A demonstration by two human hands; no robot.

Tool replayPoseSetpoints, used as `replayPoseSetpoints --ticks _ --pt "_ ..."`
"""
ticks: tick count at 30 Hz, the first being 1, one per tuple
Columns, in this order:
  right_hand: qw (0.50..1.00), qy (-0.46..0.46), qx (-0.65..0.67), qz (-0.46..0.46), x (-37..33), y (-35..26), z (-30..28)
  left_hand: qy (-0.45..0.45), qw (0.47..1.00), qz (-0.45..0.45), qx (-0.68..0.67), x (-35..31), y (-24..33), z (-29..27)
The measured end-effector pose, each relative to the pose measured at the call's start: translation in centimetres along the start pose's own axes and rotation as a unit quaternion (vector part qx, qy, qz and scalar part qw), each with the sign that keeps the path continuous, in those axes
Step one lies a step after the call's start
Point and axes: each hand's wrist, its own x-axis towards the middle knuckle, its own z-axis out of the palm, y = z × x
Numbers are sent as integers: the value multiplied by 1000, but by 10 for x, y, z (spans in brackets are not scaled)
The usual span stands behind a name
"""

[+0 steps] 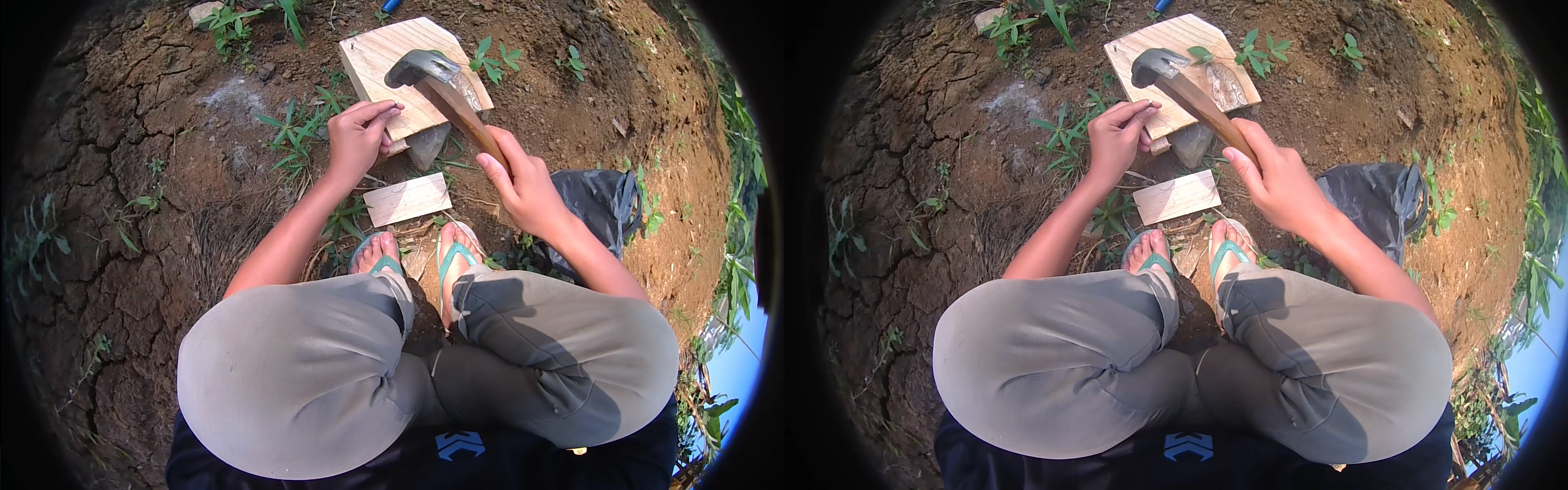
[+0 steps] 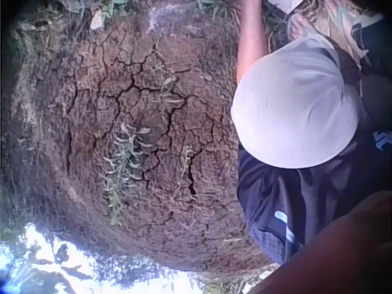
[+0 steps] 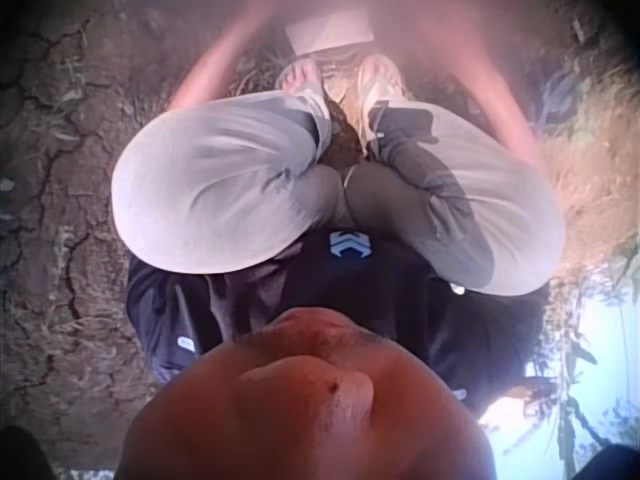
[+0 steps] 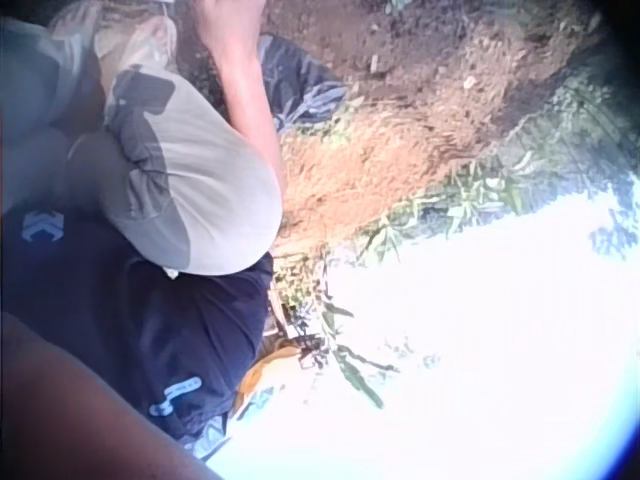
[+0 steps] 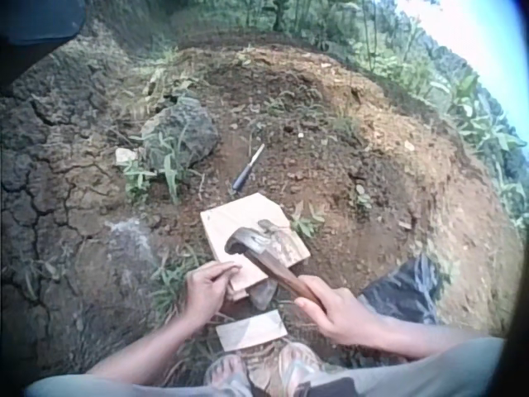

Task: The person hammers nails into wooden boards while squatting on the ground. They hold the wood and nails by hand and strike the nails with a hammer to join the pieces together.

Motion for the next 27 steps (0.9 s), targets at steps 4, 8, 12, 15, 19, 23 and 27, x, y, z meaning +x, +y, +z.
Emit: replayPoseSetpoints --ticks 4,8,12,15,19,23,27 --pt "1000 -13 -21 0 -1 1 -1 -1 1000 19 -5 -2 -9 -2" --pt "999 40 24 17 -5 6 8 0 1000 1 -18 1 -5 0" --pt "1000 -2 -11 -28 -4 14 15 -3 1000 3 6 0 -5 -2" --pt "999 38 14 -2 -12 8 13 2 1000 1 -10 -3 -5 -2" --pt "999 -24 -45 -16 -5 12 12 0 1000 8 -3 1 -6 -2" --pt "1000 21 6 -11 -12 0 10 3 1000 12 6 1 -7 -2" --pt "1000 8 -12 7 -11 5 13 -4 1000 17 12 3 -8 -2"
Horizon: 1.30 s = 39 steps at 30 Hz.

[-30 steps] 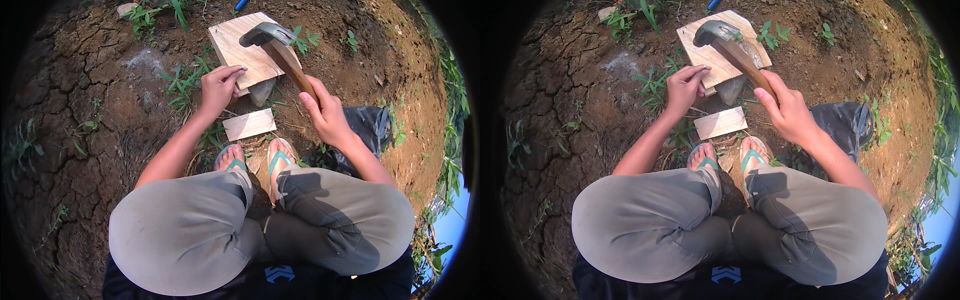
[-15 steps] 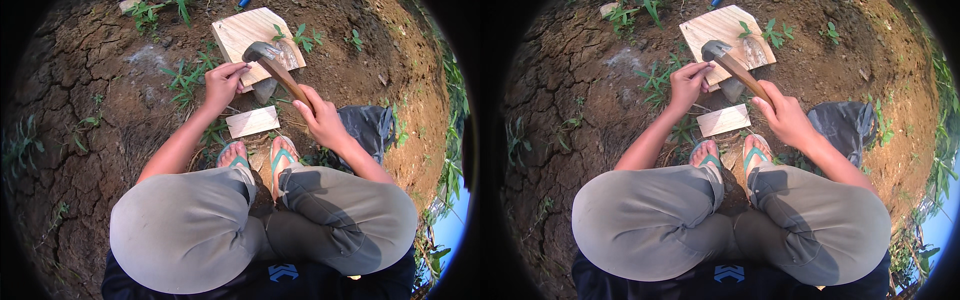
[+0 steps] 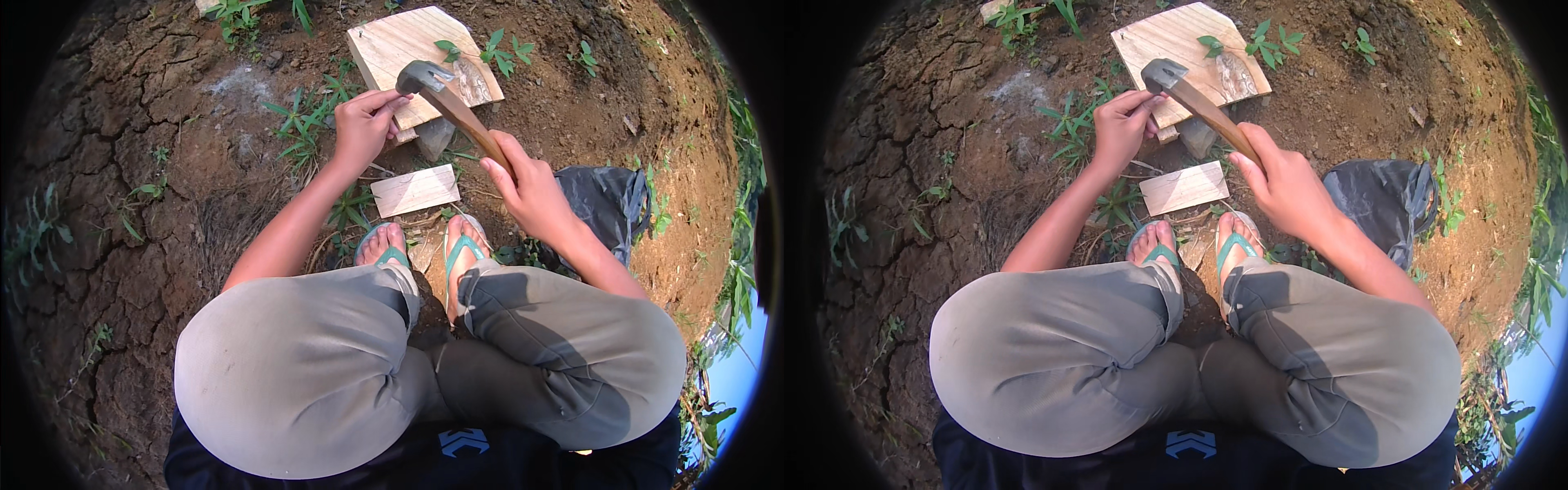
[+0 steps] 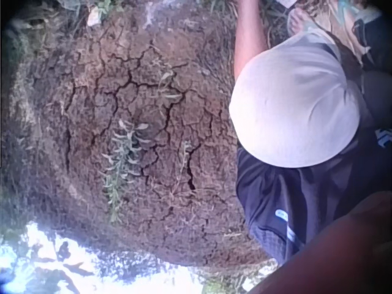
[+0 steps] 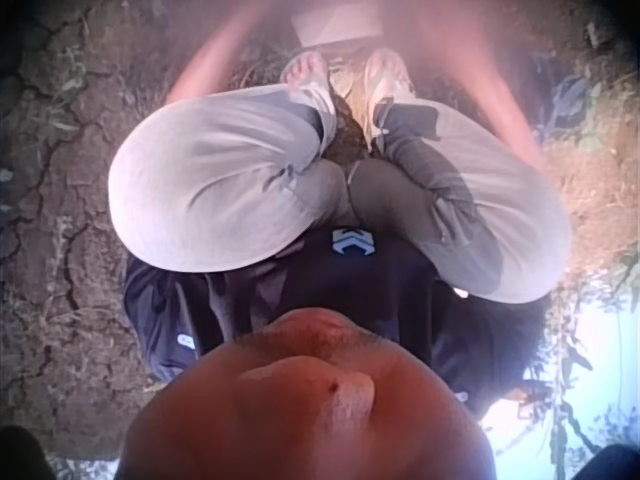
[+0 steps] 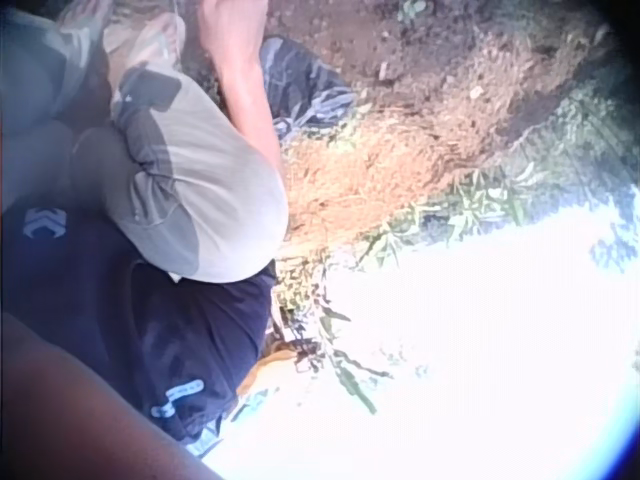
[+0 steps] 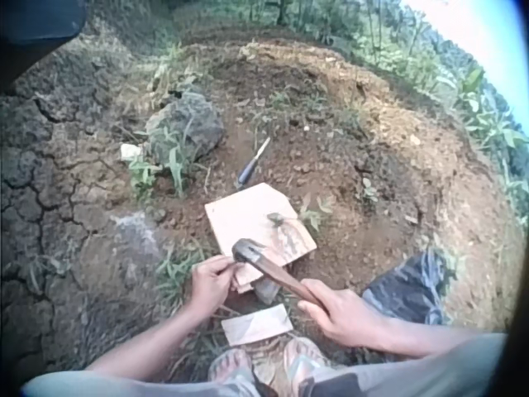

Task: The person hammers nails into wooden boards while squatting on the ground. They hold the wood and nails by hand and strike the nails with a hammer to join the pieces together.

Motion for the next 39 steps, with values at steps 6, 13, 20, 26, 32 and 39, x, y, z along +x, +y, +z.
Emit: replayPoseSetpoints --ticks 6,13,20,26,32,39 --pt "999 27 8 -21 -3 -1 2 20 1000 14 10 -2 -1 0" --pt "999 33 24 -25 -3 6 4 34 986 119 111 0 -8 -3" --pt "998 12 -7 -54 -2 9 2 36 987 84 136 5 -12 -8" --pt "998 45 31 -33 1 -5 -6 41 982 133 130 6 -15 -3" --pt "999 15 14 -33 -1 0 -1 12 985 124 116 4 -14 -6" --pt "999 8 -17 -45 3 7 1 12 990 89 104 3 -10 -4"
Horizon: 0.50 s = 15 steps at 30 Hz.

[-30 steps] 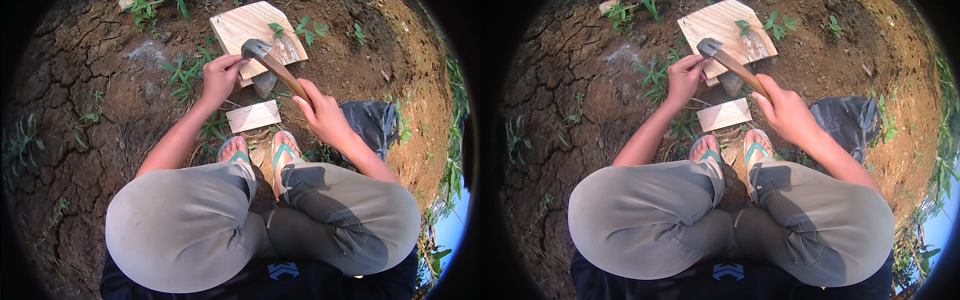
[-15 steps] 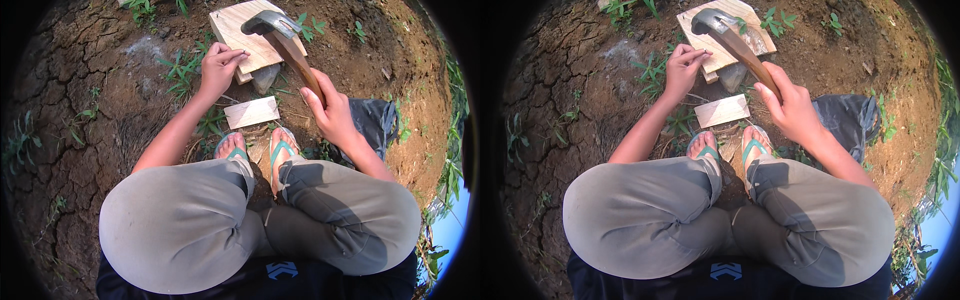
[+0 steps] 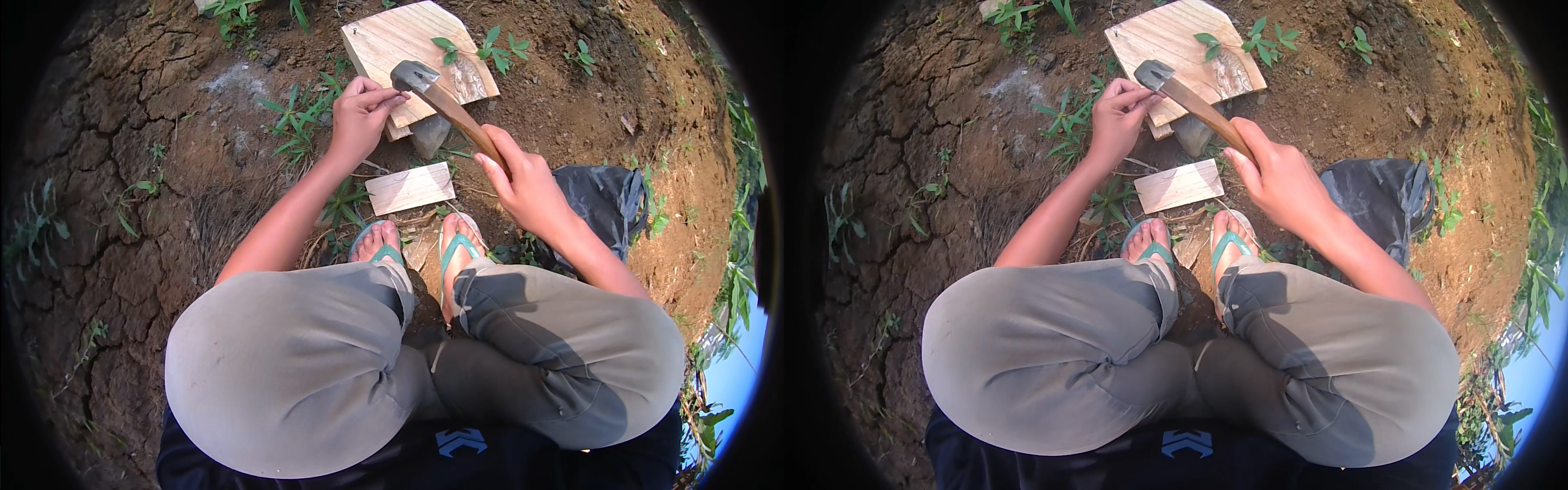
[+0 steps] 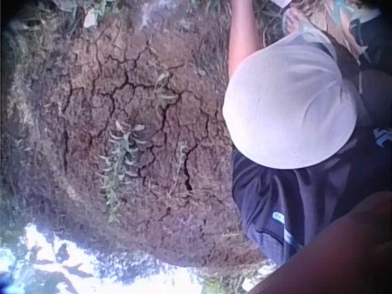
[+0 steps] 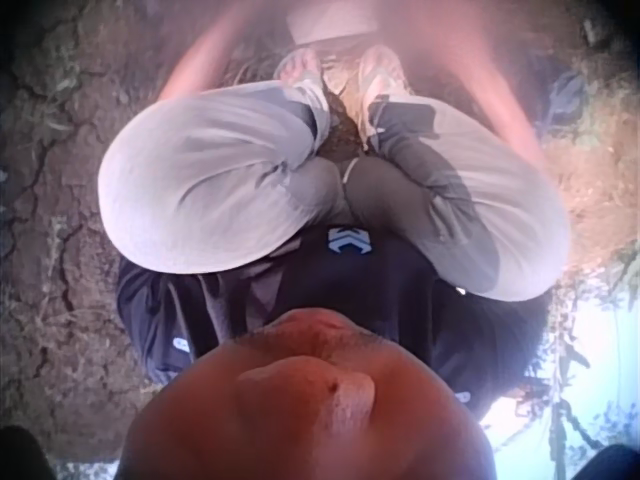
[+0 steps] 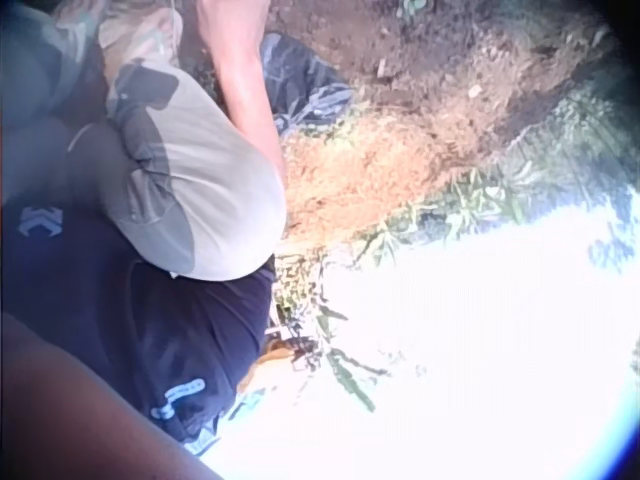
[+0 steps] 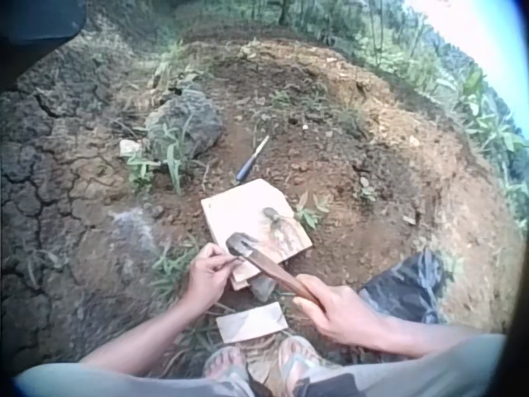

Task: The person hammers nails into wooden boards while squatting on the ground. They hold the wood and nails by hand and strike the nails with a hammer to join the pieces together.

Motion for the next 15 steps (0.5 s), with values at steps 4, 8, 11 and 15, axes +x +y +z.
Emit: replayPoseSetpoints --ticks 4,8,11,15 --pt "999 46 26 -16 -4 -7 1 11 1000 -14 -22 2 -3 2" --pt "1000 8 16 16 -4 -3 1 -3 1000 -11 -2 2 0 1" --pt "999 29 36 17 -4 -10 -3 2 1000 -10 -11 -1 -5 1" --pt "999 40 18 2 -3 -5 -3 -3 1000 10 5 4 -1 1"
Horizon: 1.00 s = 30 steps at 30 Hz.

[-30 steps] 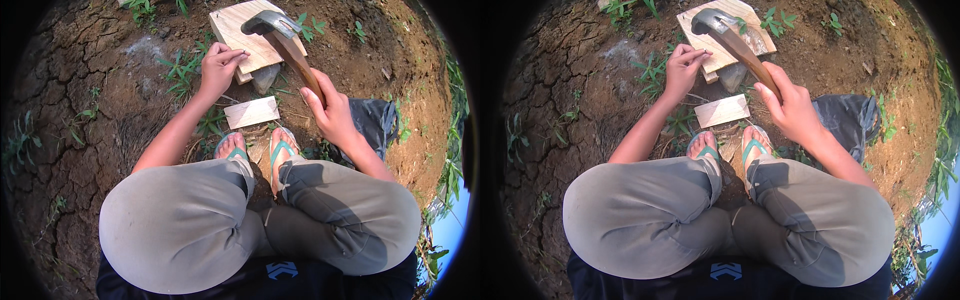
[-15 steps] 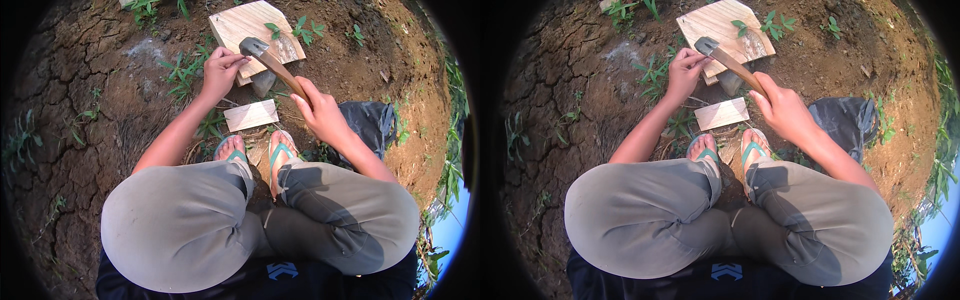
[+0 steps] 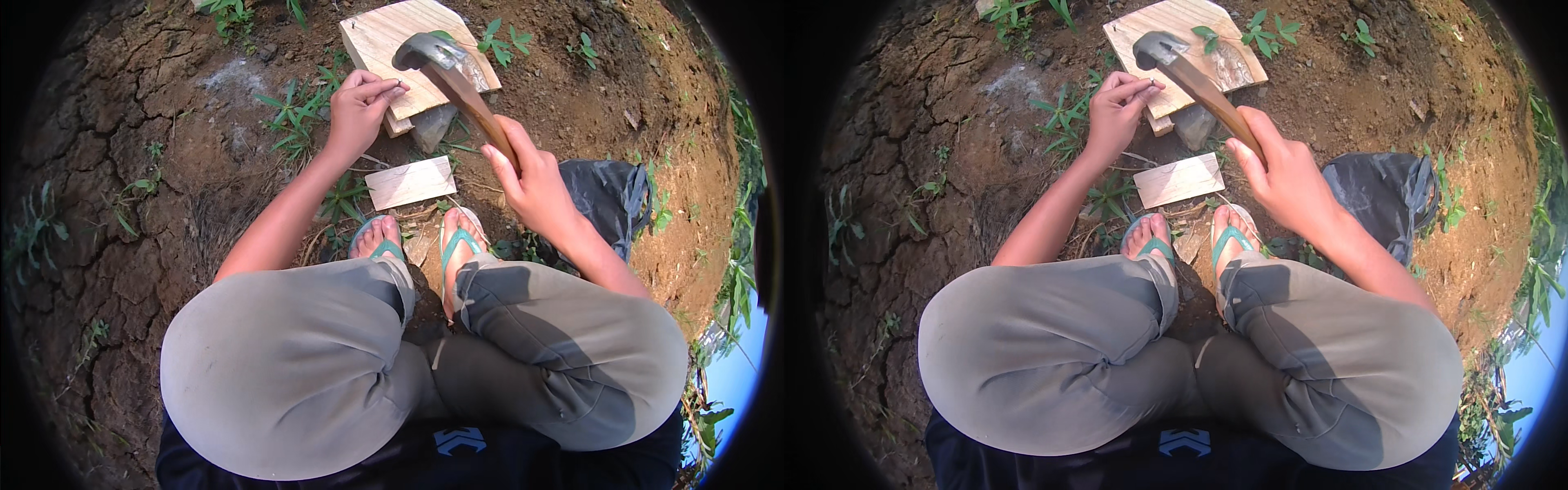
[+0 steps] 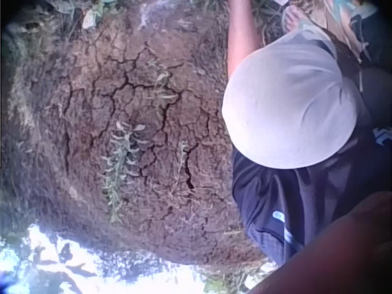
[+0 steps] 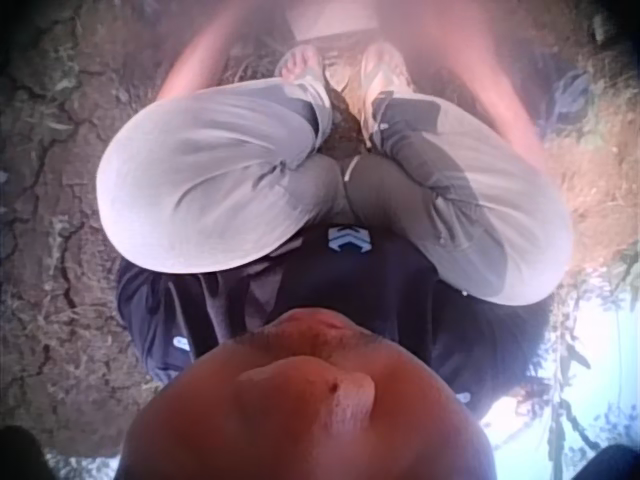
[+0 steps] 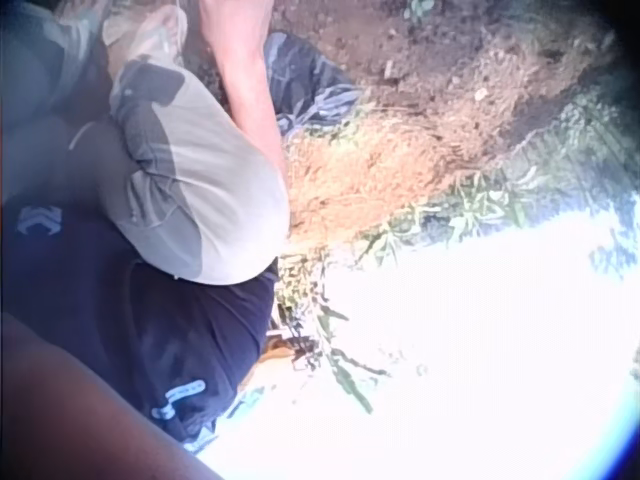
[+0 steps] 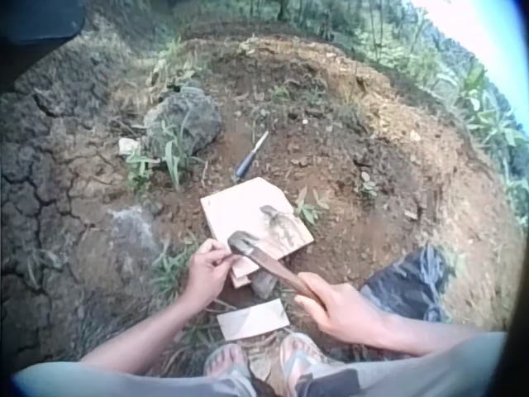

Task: The person hammers nails into wooden boards while squatting on the ground. They hold the wood and nails by hand and strike the nails with a hammer to join the pieces together.

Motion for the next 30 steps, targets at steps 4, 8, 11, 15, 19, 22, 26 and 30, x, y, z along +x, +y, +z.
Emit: replayPoseSetpoints --ticks 4,8,11,15,19,22,26,30 --pt "1000 -19 0 -5 1 0 2 15 1000 0 3 -3 -6 0" --pt "1000 0 16 5 0 3 3 10 1000 5 0 -2 -3 2" --pt "998 -51 -7 25 7 -1 -4 -7 1000 -10 14 -8 -2 -1" --pt "999 19 36 -5 4 -10 -6 19 1000 1 -21 0 -2 2" --pt "998 -60 11 -20 -6 18 15 2 1000 -5 5 0 -2 1" --pt "997 -59 53 -21 -12 10 13 15 999 35 -2 -2 -6 -2" --pt "998 22 62 -25 -5 -4 6 14 1000 14 -20 -4 -2 1" --pt "994 52 97 19 0 2 5 -20 1000 2 0 -5 1 -3"
